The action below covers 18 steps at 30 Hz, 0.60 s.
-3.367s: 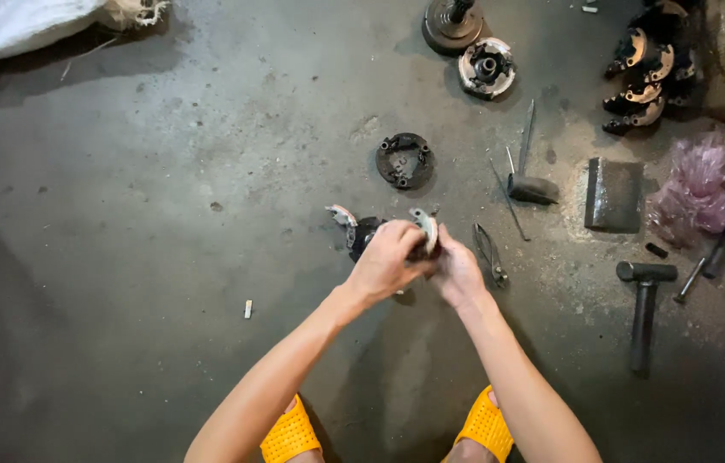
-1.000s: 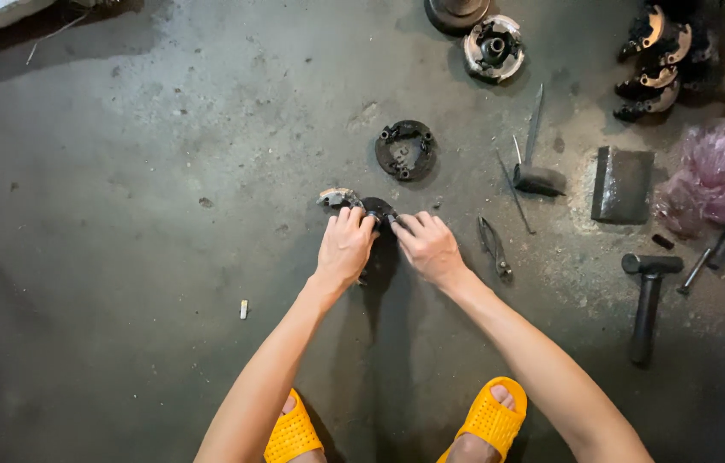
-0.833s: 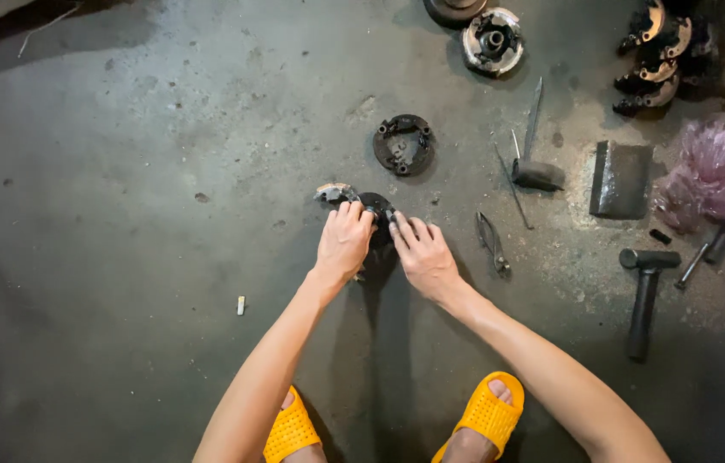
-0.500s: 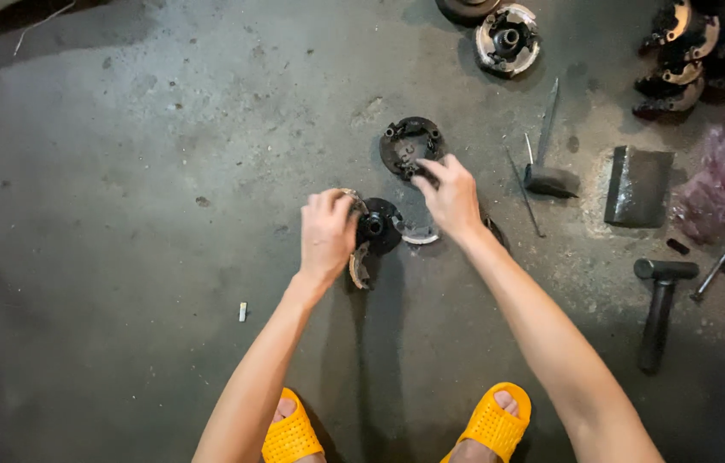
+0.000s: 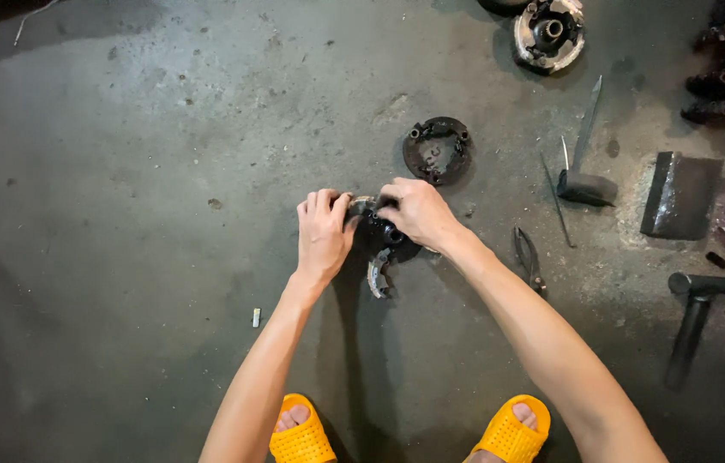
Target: The person sits on the floor and uses pliers to remove a small metal clip from a circular mechanical component. They then use a hammer and a metal rod to strike the component, dislodging a ring. Finally, they use the pliers to remove a curved metal piece from the assembly.
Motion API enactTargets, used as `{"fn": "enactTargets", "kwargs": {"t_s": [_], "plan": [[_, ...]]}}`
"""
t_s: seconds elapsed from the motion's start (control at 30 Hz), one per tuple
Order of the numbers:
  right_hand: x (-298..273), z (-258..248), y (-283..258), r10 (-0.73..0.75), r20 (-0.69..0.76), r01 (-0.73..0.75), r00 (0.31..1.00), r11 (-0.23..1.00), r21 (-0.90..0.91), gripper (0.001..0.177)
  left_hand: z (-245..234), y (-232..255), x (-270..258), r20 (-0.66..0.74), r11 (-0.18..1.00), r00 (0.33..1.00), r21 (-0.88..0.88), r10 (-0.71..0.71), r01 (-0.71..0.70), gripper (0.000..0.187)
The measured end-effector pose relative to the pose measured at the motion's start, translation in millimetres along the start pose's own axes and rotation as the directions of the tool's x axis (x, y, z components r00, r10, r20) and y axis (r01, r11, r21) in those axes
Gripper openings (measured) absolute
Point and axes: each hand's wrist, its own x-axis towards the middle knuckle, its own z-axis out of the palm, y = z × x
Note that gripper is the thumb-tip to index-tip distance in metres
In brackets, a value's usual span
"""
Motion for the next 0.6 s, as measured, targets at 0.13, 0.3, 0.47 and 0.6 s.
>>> {"fn": "enactTargets", "kwargs": {"t_s": [0.13, 0.3, 0.47, 0.6], "plan": [[-6.5, 1.8, -1.8, -0.016, -0.003, 0.016, 1.0, 1.0, -0.022, 0.014, 2.8, -1.0, -3.0, 0.017, 1.0, 1.0, 0.005, -0.005, 0.005, 0.047], [-25.6, 19.2, -0.1, -0.342, -0.171, 0.244, 0.924, 0.872, -0.424, 0.01, 0.4, 3.4, -2.7, -0.01, 1.0, 1.0, -0.003, -0.007, 0.007, 0.047], [-30.6, 24.4, 6.9, -0.41, -0.253, 0.264, 0.876, 0.847, -0.461, 0.011, 1.6, 4.4, -4.3, 0.001, 1.0, 1.0, 0.02, -0.013, 0.013, 0.045], [-28.3, -1.5, 3.1, -0.391, -0.294, 0.329, 0.872, 0.914, -0.237, 0.023, -4.4, 4.5, -2.3, 0.045, 0.999, 0.999, 0.042, 0.0, -0.001, 0.049]]}}
